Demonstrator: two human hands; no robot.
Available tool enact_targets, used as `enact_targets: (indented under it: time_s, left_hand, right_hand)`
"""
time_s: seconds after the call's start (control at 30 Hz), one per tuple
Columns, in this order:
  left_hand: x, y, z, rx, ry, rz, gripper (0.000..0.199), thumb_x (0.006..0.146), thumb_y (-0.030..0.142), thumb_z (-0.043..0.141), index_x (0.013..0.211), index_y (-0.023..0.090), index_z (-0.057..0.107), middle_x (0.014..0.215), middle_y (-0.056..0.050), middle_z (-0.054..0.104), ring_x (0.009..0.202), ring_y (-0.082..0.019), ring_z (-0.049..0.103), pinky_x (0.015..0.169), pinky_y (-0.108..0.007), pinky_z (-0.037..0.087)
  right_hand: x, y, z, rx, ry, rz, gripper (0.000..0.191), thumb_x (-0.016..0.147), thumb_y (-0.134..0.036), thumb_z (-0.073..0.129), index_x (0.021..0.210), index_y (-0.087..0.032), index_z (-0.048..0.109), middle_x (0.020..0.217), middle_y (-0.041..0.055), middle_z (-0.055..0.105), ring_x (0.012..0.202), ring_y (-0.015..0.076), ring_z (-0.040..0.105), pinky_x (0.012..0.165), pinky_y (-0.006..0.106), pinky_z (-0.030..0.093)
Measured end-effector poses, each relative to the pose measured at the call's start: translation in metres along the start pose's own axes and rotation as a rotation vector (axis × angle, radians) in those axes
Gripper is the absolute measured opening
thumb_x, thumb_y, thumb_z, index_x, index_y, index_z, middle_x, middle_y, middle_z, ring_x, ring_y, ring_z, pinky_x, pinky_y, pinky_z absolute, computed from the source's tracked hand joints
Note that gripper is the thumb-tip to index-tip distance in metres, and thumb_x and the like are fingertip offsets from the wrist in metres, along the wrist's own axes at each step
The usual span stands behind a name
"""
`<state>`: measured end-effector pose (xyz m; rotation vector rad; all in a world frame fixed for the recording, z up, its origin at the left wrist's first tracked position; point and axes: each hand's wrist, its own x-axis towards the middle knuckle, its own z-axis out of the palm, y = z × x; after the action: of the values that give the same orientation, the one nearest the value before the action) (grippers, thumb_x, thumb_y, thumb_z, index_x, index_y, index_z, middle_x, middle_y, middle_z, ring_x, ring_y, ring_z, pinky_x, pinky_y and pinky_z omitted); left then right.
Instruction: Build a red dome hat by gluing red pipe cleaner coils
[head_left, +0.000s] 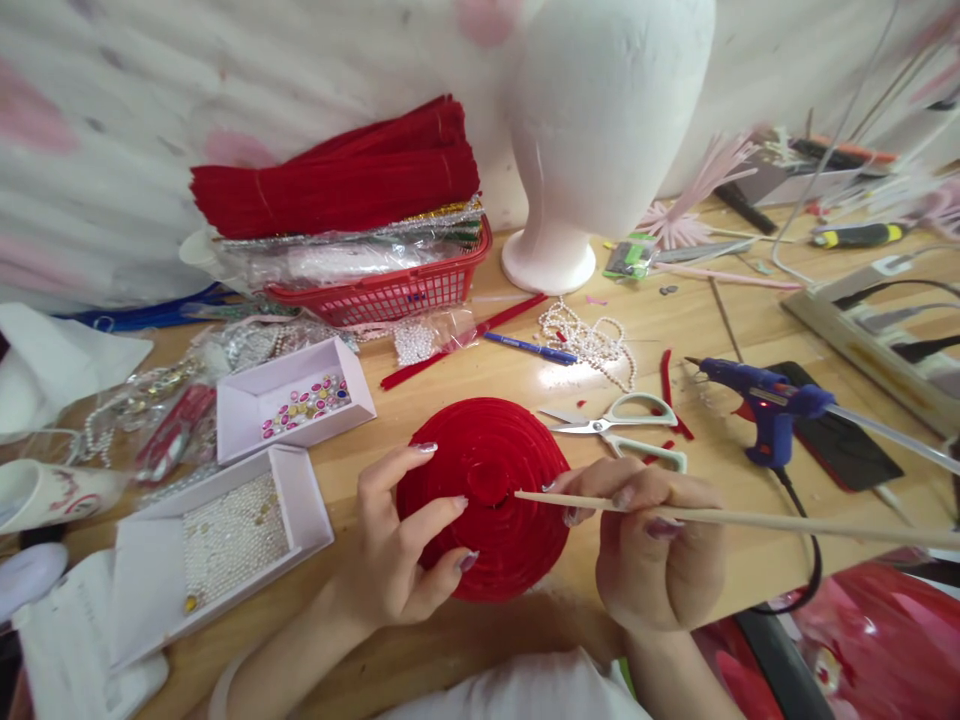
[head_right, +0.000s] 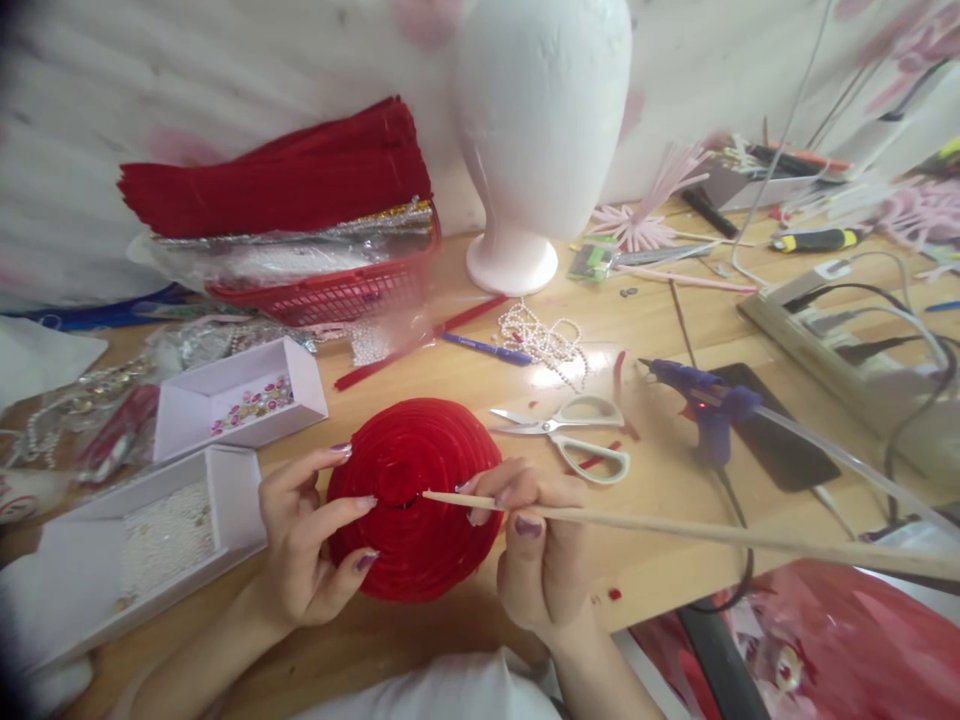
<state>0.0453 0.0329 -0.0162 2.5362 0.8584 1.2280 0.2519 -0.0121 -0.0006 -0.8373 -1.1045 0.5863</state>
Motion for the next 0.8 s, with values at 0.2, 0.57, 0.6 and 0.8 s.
enact_targets:
  time_s: [0.2, 0.57, 0.6, 0.8]
  left_hand:
    - [0.003, 0.001, -0.002, 0.002, -0.022, 0.002, 0.028, 0.088, 0.022, 0.055, 0.116, 0.021, 0.056, 0.136, -0.015, 0.041, 0.121, -0.030, 0.047, 0.096, -0.048, 0.049]
    - [-0.003, 0.003, 0.003, -0.038, -0.020, -0.031, 0.027, 0.091, 0.022, 0.050, 0.118, 0.022, 0.052, 0.132, -0.015, 0.046, 0.124, -0.031, 0.046, 0.101, -0.054, 0.046]
    - [-0.003, 0.004, 0.003, -0.045, -0.017, -0.035, 0.027, 0.090, 0.021, 0.051, 0.117, 0.022, 0.052, 0.131, -0.015, 0.047, 0.124, -0.031, 0.046, 0.101, -0.054, 0.046]
    - [0.008, 0.016, -0.010, -0.232, -0.024, -0.239, 0.030, 0.086, 0.017, 0.061, 0.115, 0.020, 0.054, 0.129, -0.013, 0.050, 0.122, -0.027, 0.050, 0.105, -0.048, 0.045]
  right_hand:
    - [-0.001, 0.002, -0.002, -0.060, -0.026, -0.032, 0.014, 0.102, -0.025, 0.045, 0.107, -0.024, 0.057, 0.073, 0.0004, 0.060, 0.064, 0.0181, 0.062, 0.053, 0.034, 0.055]
    - [-0.002, 0.003, -0.003, -0.082, -0.022, -0.041, 0.012, 0.101, -0.024, 0.045, 0.107, -0.026, 0.056, 0.071, 0.0000, 0.062, 0.062, 0.0190, 0.063, 0.049, 0.034, 0.054]
    - [-0.001, 0.003, -0.003, -0.088, -0.026, -0.038, 0.012, 0.101, -0.024, 0.045, 0.107, -0.026, 0.056, 0.071, 0.0000, 0.062, 0.062, 0.0188, 0.063, 0.048, 0.034, 0.054]
    - [0.005, 0.005, 0.002, -0.145, 0.035, -0.084, 0.011, 0.103, -0.023, 0.044, 0.107, -0.025, 0.054, 0.068, -0.0017, 0.060, 0.060, 0.0163, 0.061, 0.053, 0.033, 0.057]
